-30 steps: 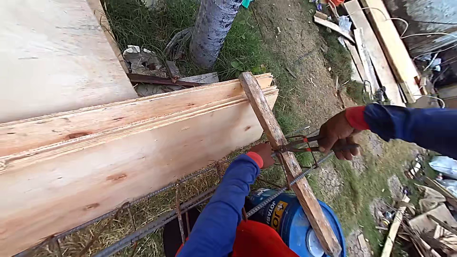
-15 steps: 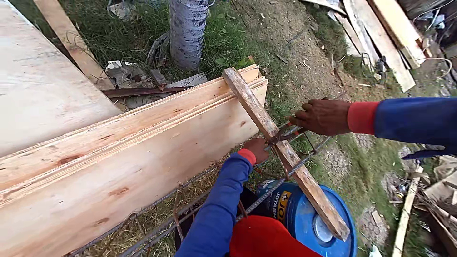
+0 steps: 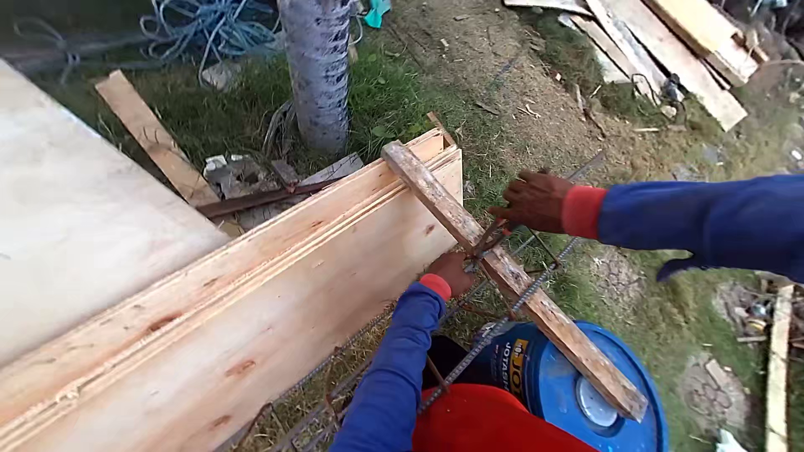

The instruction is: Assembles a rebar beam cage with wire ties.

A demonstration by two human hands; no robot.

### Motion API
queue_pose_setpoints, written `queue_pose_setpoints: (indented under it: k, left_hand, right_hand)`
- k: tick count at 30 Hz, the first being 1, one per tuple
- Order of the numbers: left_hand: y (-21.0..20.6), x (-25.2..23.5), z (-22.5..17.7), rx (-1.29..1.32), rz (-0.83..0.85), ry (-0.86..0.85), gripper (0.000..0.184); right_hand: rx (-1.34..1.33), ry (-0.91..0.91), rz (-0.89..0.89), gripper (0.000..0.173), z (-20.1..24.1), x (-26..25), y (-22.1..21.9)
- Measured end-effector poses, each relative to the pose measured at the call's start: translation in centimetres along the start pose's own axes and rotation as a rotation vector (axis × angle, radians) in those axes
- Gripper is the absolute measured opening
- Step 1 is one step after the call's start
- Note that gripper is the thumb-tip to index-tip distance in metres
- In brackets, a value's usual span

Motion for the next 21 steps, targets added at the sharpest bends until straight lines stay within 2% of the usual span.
queue_pose_setpoints:
  k: [3,5,6,8,10,12,15,17,18,19,21]
  left_hand:
    - [1.5,1.4,0.7,-0.11,-0.068,0.099,0.066]
    - [3.2,3.6,0.5,-0.09,-0.204,0.094,0.089]
    - [4.2,5.0,0.0,-0.022,-0.306,0.057,0.094]
    - [7.2,8.4,-1.5,0.205,-0.581,-0.042,0.099]
    - [10.2,11.3,-3.2,0.412,-0.838,-0.167,0.096]
    - [11.2,12.2,-5.4,0.57,-0.897,-0.278,0.088]
    - [8.3,12.6,-10.0,0.704,-0.673,-0.321,0.096]
    - [4.4,14.0,-13.0,0.665,-0.397,-0.303,0.102]
    - [1.9,15.0,-14.0,0.603,-0.219,-0.278,0.102]
    - [-0.2,16.1,-14.3,0.521,-0.095,-0.262,0.098]
    - [-2.5,17.5,-13.4,0.363,-0.021,-0.28,0.068]
  right_hand:
    - [-0.026,-0.101,-0.188,0.054,-1.6,-1.2,3.8]
    - [-0.141,-0.28,-0.266,0.064,-4.2,0.7,5.6]
    - [-0.225,-0.367,-0.298,0.067,-5.5,2.3,5.7]
    - [-0.395,-0.465,-0.361,0.061,-6.4,5.8,5.4]
    - [-0.659,-0.527,-0.488,0.05,-5.2,9.3,5.2]
    - [-0.917,-0.586,-0.612,0.052,-2.1,12.2,4.6]
    - [-1.315,-0.751,-0.7,0.054,4.0,13.8,1.7]
    - [-1.609,-0.925,-0.745,0.038,7.8,13.6,-1.5]
    - [-1.759,-0.969,-0.759,0.036,9.4,13.4,-2.8]
    - [-1.901,-0.99,-0.761,0.036,10.6,13.2,-3.8]
    - [-2.171,-0.99,-0.796,0.04,11.5,13.3,-5.0]
Point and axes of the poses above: each hand's wrist, its own x-axis away from the middle knuckle, its own y-axis out of the back of the hand, z = x × y, the point moved 10 cm from there along -x, towards the middle knuckle, and after that the axes turned 15 degrees about -z, right-handed, at the moved point
